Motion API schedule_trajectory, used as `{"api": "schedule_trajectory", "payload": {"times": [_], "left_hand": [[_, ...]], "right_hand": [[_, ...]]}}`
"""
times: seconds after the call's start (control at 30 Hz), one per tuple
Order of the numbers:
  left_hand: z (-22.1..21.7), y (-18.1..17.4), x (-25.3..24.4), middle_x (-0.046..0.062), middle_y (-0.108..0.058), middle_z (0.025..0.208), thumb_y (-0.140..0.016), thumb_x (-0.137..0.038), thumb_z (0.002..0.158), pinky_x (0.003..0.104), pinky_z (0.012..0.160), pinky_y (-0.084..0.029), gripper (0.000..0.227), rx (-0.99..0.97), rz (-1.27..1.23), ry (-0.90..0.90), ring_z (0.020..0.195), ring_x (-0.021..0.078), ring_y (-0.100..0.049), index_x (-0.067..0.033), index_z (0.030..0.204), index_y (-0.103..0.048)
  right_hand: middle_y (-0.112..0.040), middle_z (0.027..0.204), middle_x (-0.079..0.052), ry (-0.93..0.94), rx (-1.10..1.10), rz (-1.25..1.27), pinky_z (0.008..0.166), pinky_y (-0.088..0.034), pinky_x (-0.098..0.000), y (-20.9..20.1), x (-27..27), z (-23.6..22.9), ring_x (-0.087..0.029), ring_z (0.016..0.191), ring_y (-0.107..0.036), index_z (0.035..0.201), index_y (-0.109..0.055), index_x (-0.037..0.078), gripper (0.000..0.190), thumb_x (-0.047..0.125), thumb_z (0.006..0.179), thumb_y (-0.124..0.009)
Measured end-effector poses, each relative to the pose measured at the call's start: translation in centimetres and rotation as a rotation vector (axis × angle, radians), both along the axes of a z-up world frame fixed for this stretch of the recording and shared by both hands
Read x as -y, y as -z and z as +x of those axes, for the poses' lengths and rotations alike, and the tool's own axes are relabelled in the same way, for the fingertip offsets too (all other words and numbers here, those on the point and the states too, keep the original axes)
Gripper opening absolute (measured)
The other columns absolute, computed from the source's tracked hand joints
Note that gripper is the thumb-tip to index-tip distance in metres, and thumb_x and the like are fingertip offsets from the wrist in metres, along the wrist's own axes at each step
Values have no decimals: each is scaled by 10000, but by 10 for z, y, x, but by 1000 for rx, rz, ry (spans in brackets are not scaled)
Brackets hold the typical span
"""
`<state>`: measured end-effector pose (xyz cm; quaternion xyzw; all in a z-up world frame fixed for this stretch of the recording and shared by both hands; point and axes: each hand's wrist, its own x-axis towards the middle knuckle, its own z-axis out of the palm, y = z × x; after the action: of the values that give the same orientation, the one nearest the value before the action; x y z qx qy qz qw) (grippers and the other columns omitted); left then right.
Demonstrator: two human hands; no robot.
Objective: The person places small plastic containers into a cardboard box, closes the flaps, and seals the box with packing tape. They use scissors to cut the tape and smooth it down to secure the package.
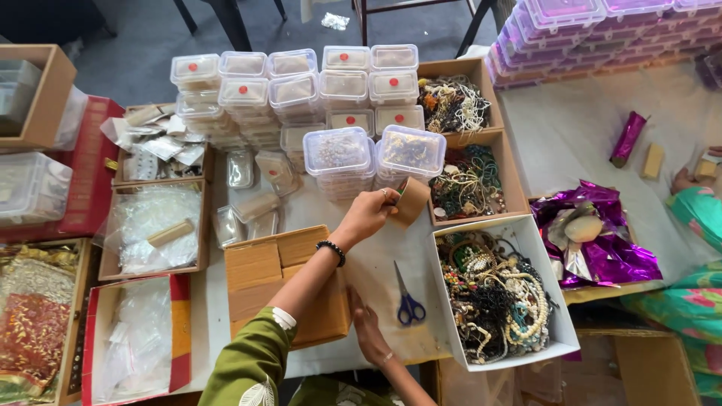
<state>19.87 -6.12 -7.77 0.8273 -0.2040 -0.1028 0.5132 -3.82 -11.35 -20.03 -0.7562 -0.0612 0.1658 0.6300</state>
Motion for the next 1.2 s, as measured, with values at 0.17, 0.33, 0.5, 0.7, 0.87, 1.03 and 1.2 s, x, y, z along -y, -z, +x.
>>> {"api": "schedule_trajectory", "payload": {"times": [0.17, 0.33, 0.5, 0.7, 0.87, 1.03, 1.2], "left_hand": [[-9, 1, -2, 145, -773, 975, -647, -1, 925, 313, 805, -581, 252, 6, -83, 1, 889, 178, -765, 11, 1175, -678], [-56, -68, -32, 33, -691, 1233, -669, -79, 975, 267, 974, -515, 390, -405, -842, -89, 1110, 91, -644, 33, 1343, -605], [-137, -111, -88, 49, -672, 1159, -704, -174, 995, 301, 931, -512, 436, -579, -1120, -243, 987, 99, -631, 41, 1355, -587], [-201, -108, -125, 67, -712, 1144, -719, -100, 915, 268, 893, -527, 373, -407, -1130, -495, 989, 98, -657, 13, 1258, -622], [-222, -80, -146, 94, -622, 1010, -786, 27, 995, 286, 773, -478, 287, -264, -1039, -559, 887, 123, -574, 70, 1205, -595], [-233, -65, -168, 98, -702, 1185, -732, 12, 885, 262, 938, -541, 367, -90, -964, -507, 1099, 123, -669, 45, 1225, -599], [-216, -94, -190, 200, -587, 1267, -692, -204, 968, 439, 939, -405, 532, -449, -1318, -398, 1096, 256, -492, -13, 1428, -506]], "right_hand": [[-146, 1747, -94, 122, 113, 221, 1266, -92, -390, -53, -2, -12, -286, 1609, -104, 1660, -74, 70, 886, 685, 1032, -185], [-575, 1401, -111, 644, 271, 519, 935, -482, -269, -122, 12, 16, -168, 1154, -577, 1491, -472, -3, 548, 196, 1002, -621], [-623, 1257, -103, 741, 279, 566, 852, -532, -263, -203, 0, 30, -152, 1032, -635, 1453, -483, 18, 519, 159, 982, -648], [-678, 1085, -73, 645, 329, 505, 882, -553, -275, -213, -54, 27, -141, 990, -658, 1287, -603, -21, 479, 216, 908, -774], [-684, 1059, -56, 718, 163, 556, 881, -542, -266, -231, -99, 32, -105, 960, -639, 1211, -626, -9, 445, 208, 870, -811], [-716, 978, -38, 745, 102, 578, 828, -515, -246, -216, -118, 35, -95, 893, -636, 1081, -698, -40, 236, 149, 948, -747], [-724, 920, -25, 614, 373, 291, 779, -538, -242, -239, -133, 32, -105, 844, -661, 985, -704, 10, 112, 43, 893, -757]]}}
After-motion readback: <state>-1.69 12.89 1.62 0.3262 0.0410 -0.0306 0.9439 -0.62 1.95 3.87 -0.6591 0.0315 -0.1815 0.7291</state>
